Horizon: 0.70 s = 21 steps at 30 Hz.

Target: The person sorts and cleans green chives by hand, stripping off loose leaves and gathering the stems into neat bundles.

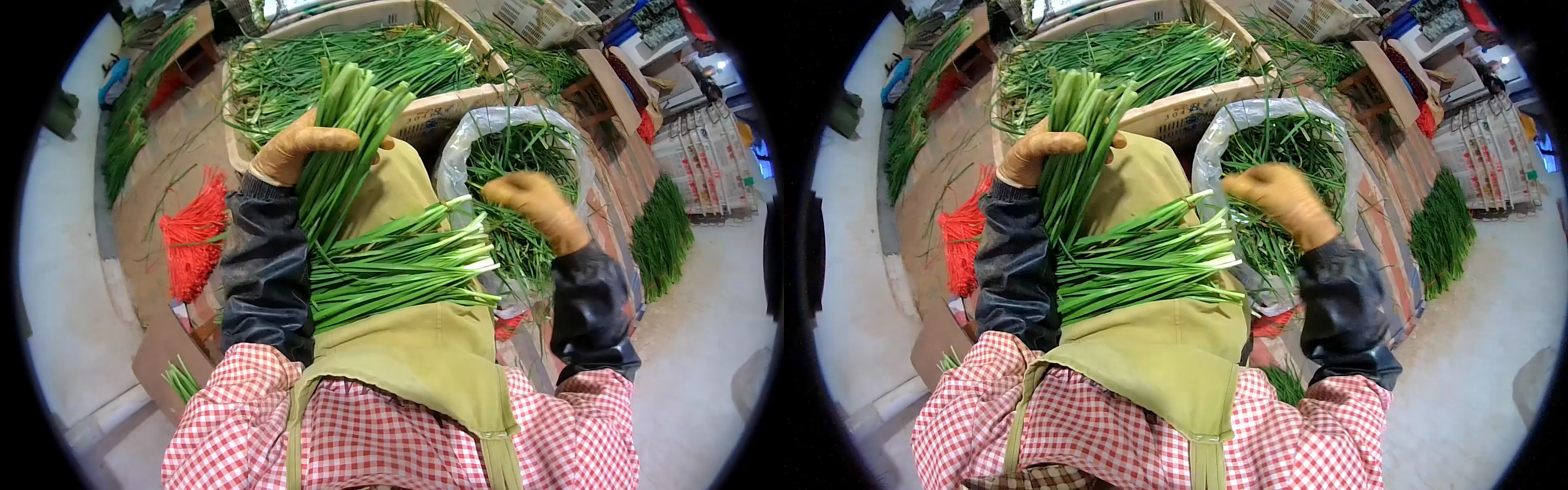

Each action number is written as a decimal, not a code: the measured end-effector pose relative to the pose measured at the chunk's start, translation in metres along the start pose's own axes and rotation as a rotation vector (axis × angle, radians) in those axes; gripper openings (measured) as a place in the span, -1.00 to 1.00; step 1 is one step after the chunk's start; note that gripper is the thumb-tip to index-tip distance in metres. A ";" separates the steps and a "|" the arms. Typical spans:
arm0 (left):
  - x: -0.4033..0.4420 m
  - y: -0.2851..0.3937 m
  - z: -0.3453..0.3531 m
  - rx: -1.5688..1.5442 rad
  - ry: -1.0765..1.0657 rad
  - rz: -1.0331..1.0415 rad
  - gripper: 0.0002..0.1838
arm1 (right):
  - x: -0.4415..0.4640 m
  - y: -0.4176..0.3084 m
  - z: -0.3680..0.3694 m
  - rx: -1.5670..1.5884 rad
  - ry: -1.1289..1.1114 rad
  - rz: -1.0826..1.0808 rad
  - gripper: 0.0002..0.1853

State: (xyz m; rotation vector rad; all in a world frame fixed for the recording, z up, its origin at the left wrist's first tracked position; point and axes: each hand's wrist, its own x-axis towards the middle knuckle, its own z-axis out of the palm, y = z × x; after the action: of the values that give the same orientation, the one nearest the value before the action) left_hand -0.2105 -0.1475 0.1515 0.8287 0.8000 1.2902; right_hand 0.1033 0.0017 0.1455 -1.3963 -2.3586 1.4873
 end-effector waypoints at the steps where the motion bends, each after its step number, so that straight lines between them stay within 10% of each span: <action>1: 0.003 -0.005 0.001 -0.015 0.002 0.003 -0.43 | -0.001 -0.005 0.017 0.025 -0.194 0.050 -0.44; 9: 0.008 -0.010 -0.002 0.044 -0.051 -0.099 -0.46 | 0.004 -0.005 0.055 0.822 -0.367 0.110 -0.73; 15: 0.014 -0.023 -0.020 0.136 -0.073 -0.097 -0.31 | 0.029 0.054 -0.011 1.370 -0.081 -0.128 -0.79; 17: 0.007 -0.013 -0.010 0.117 -0.046 -0.096 -0.31 | 0.027 0.083 -0.051 0.418 0.473 -0.031 -0.78; 21: 0.010 -0.014 -0.014 0.129 -0.072 -0.089 -0.33 | 0.019 0.044 -0.033 0.076 0.381 -0.132 -0.71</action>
State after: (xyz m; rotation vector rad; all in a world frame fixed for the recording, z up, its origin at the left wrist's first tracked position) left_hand -0.2152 -0.1380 0.1321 0.9273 0.8594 1.1329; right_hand 0.1359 0.0447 0.1237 -1.3357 -2.0925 1.1446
